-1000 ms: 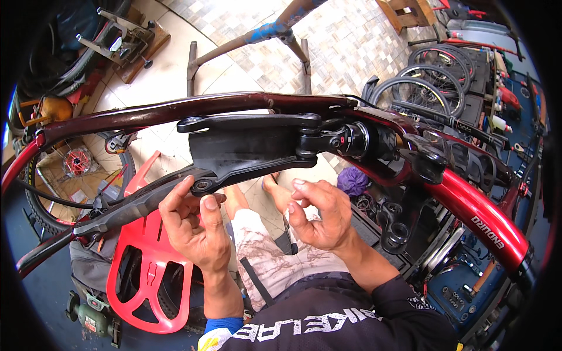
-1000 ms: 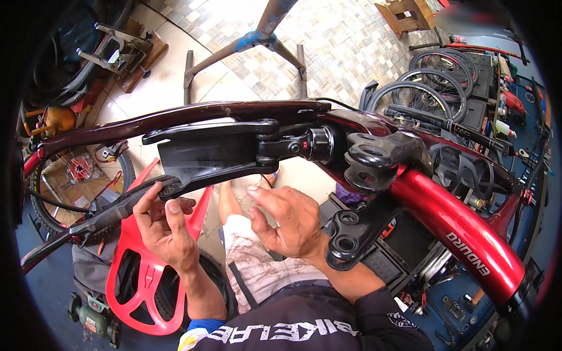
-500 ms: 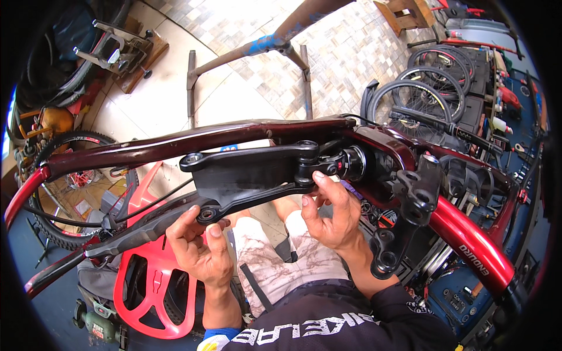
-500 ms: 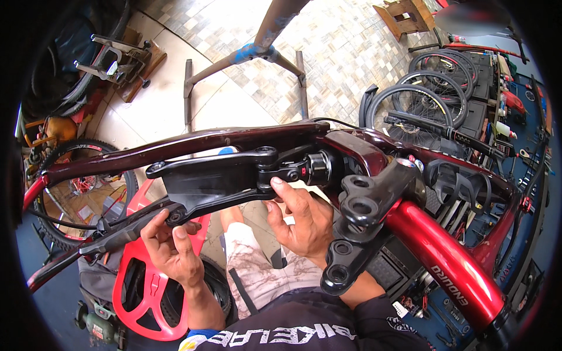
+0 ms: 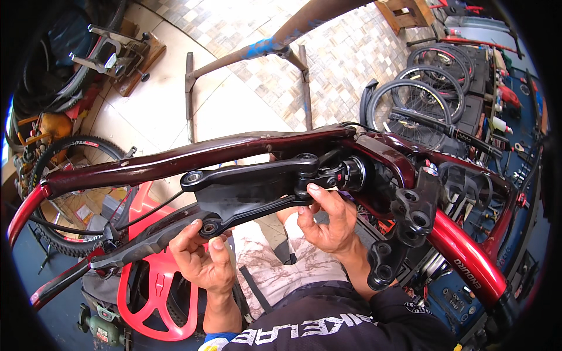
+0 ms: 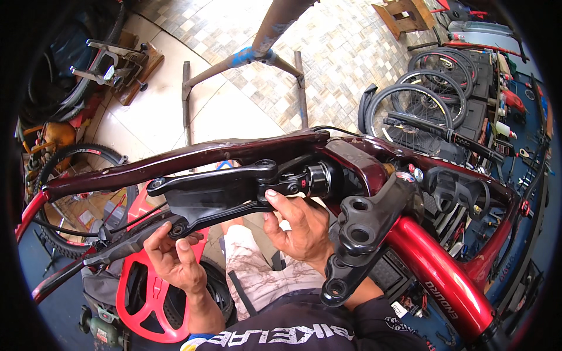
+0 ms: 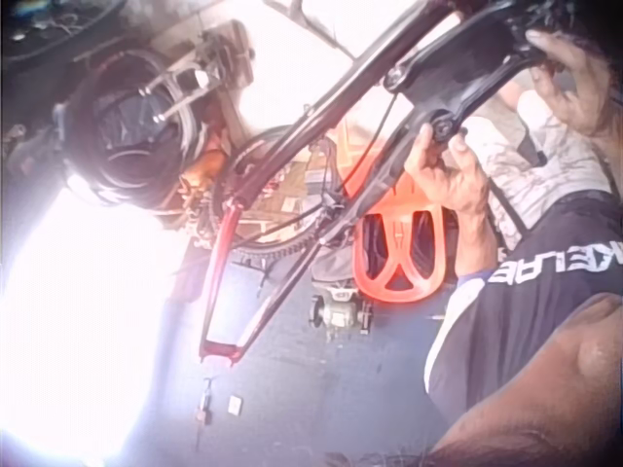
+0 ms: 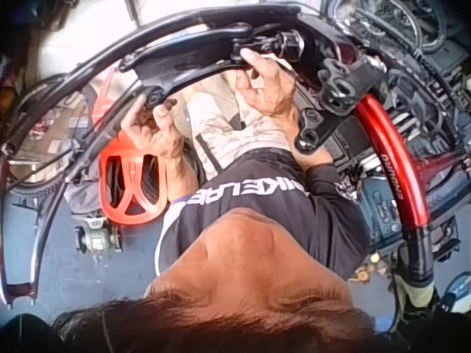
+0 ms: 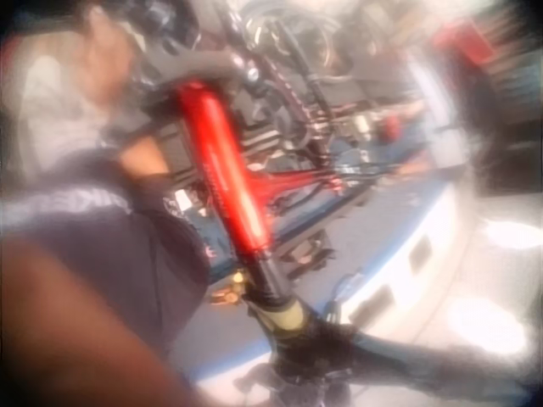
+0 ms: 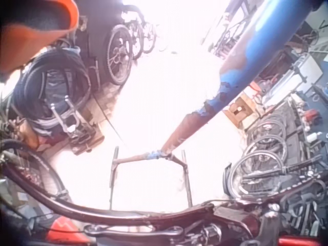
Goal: The person sorts small bicycle parts from a white basket, then handles a bicycle frame and attaches a rear shock absorber linkage. The person picks and places various bushings and seals, then fits the linkage onto the frame.
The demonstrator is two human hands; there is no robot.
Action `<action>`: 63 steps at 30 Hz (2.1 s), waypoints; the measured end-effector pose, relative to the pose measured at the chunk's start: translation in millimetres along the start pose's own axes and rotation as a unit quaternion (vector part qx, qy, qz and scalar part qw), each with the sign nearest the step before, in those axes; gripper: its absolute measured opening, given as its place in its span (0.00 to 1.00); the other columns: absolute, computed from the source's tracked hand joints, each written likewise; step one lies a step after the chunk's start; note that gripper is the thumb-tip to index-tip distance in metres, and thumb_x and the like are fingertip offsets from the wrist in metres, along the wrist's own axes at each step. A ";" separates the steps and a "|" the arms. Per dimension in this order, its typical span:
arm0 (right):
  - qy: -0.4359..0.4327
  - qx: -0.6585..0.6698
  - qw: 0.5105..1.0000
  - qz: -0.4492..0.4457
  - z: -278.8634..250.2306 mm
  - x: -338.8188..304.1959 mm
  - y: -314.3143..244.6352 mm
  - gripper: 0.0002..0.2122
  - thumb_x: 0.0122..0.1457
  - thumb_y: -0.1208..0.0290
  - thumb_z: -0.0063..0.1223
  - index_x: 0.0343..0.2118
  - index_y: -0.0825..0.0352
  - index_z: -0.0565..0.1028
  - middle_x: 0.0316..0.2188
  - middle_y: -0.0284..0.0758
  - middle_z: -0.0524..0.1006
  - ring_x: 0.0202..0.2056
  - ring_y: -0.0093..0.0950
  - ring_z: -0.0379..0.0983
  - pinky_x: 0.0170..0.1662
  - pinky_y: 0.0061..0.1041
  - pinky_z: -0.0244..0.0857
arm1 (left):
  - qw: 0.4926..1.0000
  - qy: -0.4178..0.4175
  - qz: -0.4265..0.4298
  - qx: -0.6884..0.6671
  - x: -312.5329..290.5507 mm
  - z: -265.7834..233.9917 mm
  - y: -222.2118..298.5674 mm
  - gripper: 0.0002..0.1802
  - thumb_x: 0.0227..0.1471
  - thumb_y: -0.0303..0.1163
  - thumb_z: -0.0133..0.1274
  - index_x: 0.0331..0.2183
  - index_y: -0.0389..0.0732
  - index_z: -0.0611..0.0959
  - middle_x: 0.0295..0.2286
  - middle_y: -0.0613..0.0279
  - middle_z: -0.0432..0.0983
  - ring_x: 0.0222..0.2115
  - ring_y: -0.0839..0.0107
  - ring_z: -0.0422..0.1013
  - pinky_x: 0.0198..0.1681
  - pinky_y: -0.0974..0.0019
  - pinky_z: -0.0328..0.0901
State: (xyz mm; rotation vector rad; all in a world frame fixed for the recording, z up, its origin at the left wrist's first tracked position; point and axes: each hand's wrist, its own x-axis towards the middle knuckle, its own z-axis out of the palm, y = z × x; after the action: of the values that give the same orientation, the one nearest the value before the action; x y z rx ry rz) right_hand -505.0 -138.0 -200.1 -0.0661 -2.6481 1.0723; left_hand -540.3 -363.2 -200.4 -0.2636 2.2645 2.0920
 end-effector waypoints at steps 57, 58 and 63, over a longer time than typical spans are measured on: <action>0.090 0.019 0.995 -0.030 59.9 -40.1 19.4 0.37 0.57 0.83 0.60 0.66 0.68 0.52 0.25 0.33 0.79 0.19 0.20 0.71 0.21 0.19 0.63 | 0.991 -0.077 0.111 -0.013 13.7 -13.8 -27.7 0.22 0.51 0.15 0.59 0.48 0.31 0.74 0.43 0.51 0.76 0.27 0.69 0.80 0.31 0.72 0.74; 0.088 0.024 0.995 -0.027 60.5 -39.1 16.9 0.37 0.57 0.83 0.60 0.66 0.68 0.51 0.24 0.32 0.79 0.19 0.20 0.71 0.21 0.19 0.63 | 0.991 -0.081 0.107 -0.001 14.3 -15.5 -25.5 0.20 0.54 0.15 0.57 0.49 0.32 0.73 0.40 0.52 0.77 0.27 0.71 0.79 0.32 0.72 0.75; 0.071 0.052 0.996 -0.006 63.2 -44.1 17.6 0.40 0.55 0.85 0.58 0.67 0.68 0.48 0.22 0.30 0.77 0.18 0.20 0.71 0.21 0.19 0.62 | 0.990 -0.103 0.093 0.018 17.4 -16.2 -17.0 0.17 0.59 0.17 0.53 0.49 0.33 0.71 0.36 0.55 0.76 0.28 0.76 0.75 0.31 0.68 0.78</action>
State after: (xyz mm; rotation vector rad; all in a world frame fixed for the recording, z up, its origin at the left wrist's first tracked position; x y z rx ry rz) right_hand -481.3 -174.4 -266.2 -0.0999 -2.4608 1.1535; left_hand -553.5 -382.1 -218.4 0.1648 2.2775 2.0483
